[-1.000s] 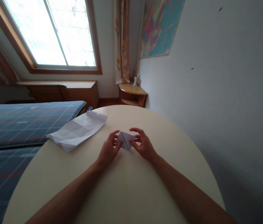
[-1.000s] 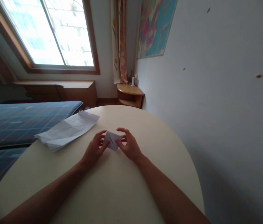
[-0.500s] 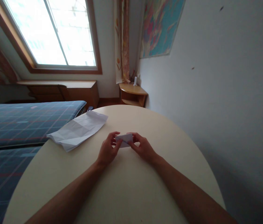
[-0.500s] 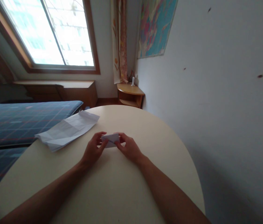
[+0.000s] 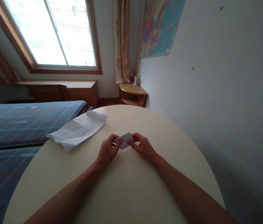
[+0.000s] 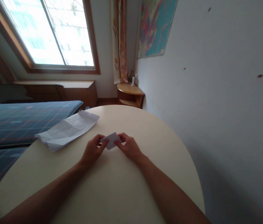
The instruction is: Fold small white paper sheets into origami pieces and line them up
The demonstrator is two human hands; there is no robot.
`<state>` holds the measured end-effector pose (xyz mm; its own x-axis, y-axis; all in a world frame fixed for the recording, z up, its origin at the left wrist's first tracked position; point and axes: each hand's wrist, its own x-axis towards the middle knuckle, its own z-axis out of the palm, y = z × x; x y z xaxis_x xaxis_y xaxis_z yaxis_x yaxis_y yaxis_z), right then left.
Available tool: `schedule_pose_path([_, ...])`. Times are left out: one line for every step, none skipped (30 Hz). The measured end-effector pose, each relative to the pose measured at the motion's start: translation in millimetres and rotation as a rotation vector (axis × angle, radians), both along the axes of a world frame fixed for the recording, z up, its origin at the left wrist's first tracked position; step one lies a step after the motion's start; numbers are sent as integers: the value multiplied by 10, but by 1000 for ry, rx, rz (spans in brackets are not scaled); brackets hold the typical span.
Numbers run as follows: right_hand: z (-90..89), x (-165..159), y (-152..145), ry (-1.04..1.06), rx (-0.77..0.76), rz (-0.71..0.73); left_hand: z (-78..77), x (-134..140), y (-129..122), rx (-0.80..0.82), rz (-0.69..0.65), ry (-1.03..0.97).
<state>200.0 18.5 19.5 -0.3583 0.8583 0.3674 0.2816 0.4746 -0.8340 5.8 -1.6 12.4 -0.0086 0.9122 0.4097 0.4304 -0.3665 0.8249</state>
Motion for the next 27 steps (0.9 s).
schedule_pose_path([12,1,-6,0,-6,3,2,-1,0,1,-8,7])
schedule_pose_path([18,4,-9,-6,-12,1,4,-3,0,3,-18,12])
schedule_pose_path([20,8,-9,-18,-16,-7,6,-4,0,6,-27,18])
schedule_pose_path([17,14,-6,-35,-18,-20,7,-5,1,6,-37,22])
schedule_pose_path([10,21,-2,-53,-18,-33,8,-6,2,6,-44,26])
schedule_pose_path([2,27,4,-69,-18,-44,9,-6,2,5,-49,30])
schedule_pose_path([-6,33,9,-86,-19,-52,8,-6,2,3,-52,35])
schedule_pose_path([-12,37,13,-103,-19,-59,6,-6,1,3,-53,39])
schedule_pose_path([-15,39,15,-122,-17,-67,4,-5,1,7,-51,43])
schedule_pose_path([-16,39,15,-141,-12,-75,0,-4,0,15,-49,48])
schedule_pose_path([-14,36,13,-160,0,-83,-4,-3,0,25,-45,53])
schedule_pose_path([-10,31,9,-178,17,-90,-8,-1,-1,34,-42,58])
schedule_pose_path([-4,25,5,-193,36,-96,-12,0,-1,43,-38,64])
schedule_pose_path([1,18,0,-204,54,-100,-17,1,-1,48,-33,71])
schedule_pose_path([6,12,-3,-212,65,-102,-21,2,0,52,-26,77])
schedule_pose_path([9,6,-6,-215,70,-104,-24,2,0,54,-17,82])
schedule_pose_path([11,2,-6,-213,70,-105,-28,1,2,54,-6,87])
schedule_pose_path([12,0,-5,-207,67,-105,-30,0,3,54,4,89])
schedule_pose_path([13,-1,-2,-197,64,-103,-33,-2,5,52,17,88])
schedule_pose_path([13,1,1,-185,60,-103,-35,-5,7,47,30,86])
schedule_pose_path([15,5,5,-172,56,-107,-37,-7,9,38,45,84])
schedule_pose_path([16,9,9,-162,49,-114,-38,-9,12,27,59,82])
schedule_pose_path([17,14,12,-152,38,-123,-39,-11,14,17,69,80])
schedule_pose_path([18,18,14,-144,26,-130,-40,-11,17,7,76,76])
schedule_pose_path([17,21,16,-135,15,-133,-41,-11,19,-2,81,71])
schedule_pose_path([16,23,18,-127,6,-128,-40,-10,22,-9,89,63])
schedule_pose_path([12,23,20,-118,1,-118,-40,-9,25,-15,99,53])
